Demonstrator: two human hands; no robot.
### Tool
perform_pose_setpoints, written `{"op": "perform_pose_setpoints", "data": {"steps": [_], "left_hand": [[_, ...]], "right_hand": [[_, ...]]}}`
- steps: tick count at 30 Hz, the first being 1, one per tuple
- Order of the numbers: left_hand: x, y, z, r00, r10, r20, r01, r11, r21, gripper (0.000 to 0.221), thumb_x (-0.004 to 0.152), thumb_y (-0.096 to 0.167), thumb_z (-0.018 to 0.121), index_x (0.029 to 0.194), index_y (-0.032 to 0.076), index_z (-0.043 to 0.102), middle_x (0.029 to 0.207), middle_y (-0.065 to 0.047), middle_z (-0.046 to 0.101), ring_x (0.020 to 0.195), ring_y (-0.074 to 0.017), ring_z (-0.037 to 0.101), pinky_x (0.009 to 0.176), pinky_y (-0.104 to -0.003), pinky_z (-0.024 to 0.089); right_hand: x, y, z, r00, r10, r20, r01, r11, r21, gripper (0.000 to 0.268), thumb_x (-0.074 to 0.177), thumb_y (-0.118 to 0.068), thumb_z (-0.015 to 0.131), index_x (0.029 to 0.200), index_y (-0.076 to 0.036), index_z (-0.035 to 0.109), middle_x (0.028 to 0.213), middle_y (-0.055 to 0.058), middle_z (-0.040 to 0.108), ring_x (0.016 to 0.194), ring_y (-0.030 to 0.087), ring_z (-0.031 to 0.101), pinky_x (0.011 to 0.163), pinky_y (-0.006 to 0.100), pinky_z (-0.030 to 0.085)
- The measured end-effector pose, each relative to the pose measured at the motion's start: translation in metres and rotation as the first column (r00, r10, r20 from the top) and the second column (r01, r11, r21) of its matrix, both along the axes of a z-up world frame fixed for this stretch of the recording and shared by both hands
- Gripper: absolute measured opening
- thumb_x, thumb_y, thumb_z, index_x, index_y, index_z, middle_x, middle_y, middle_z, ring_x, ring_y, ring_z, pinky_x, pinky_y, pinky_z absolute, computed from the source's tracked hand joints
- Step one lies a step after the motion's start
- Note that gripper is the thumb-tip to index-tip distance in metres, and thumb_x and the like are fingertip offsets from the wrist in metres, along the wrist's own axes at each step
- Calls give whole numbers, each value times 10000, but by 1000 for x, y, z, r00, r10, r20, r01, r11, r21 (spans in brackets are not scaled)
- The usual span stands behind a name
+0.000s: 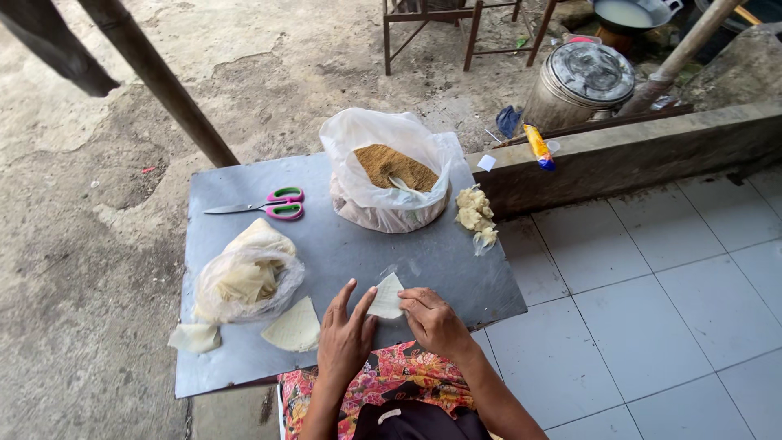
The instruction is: The person prepares pastries by hand. The person takes a triangular piece of dough, adds a spoonful of filling from a bag, applies a paste with their finger to the edges, and then folds and rolls the dough into a cylindrical shape, repeating the process for multiple pastries.
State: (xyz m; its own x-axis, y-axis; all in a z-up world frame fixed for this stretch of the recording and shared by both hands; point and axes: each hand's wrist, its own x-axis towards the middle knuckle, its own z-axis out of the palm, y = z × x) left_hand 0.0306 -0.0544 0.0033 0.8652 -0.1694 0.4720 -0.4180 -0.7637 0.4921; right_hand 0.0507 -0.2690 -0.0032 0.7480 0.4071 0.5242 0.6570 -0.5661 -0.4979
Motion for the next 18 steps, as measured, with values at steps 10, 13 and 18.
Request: {"op": "perform_pose_setpoints", "data": {"steps": [10, 13, 18], "left_hand": [[-1, -1, 1, 999, -53, -6, 53, 998, -19, 194, 858, 137, 695, 1050, 111, 694, 1140, -46, 712, 1133, -278, 646, 1012, -430, 460], [-1, 0, -1, 998, -50, 23, 51, 998, -22, 213, 847, 110, 683, 1059, 96, 673, 1131, -43, 715, 1125, -274, 655, 999, -429, 468], [-1, -1, 1, 999, -45, 18, 46, 999, -20, 259, 847, 84, 686, 1105, 99, 670, 1080, -41, 712, 1053, -267, 664, 950, -410, 490]], "right_hand": [[-2, 5, 1, 997, -69, 37, 69, 998, -1, 199, 863, -8, 686, 1062, 7, 689, 1174, 144, 706, 1120, 330, 674, 991, 417, 533], [-1, 6, 0, 996, -83, 16, 83, 997, 3, 199, 882, -15, 675, 1080, 6, 681, 1171, 148, 710, 1124, 330, 676, 992, 422, 535], [1, 9, 0, 993, -115, 21, 114, 993, 30, 209, 902, -12, 622, 1105, 2, 672, 1149, 165, 717, 1108, 335, 685, 985, 436, 537]]}}
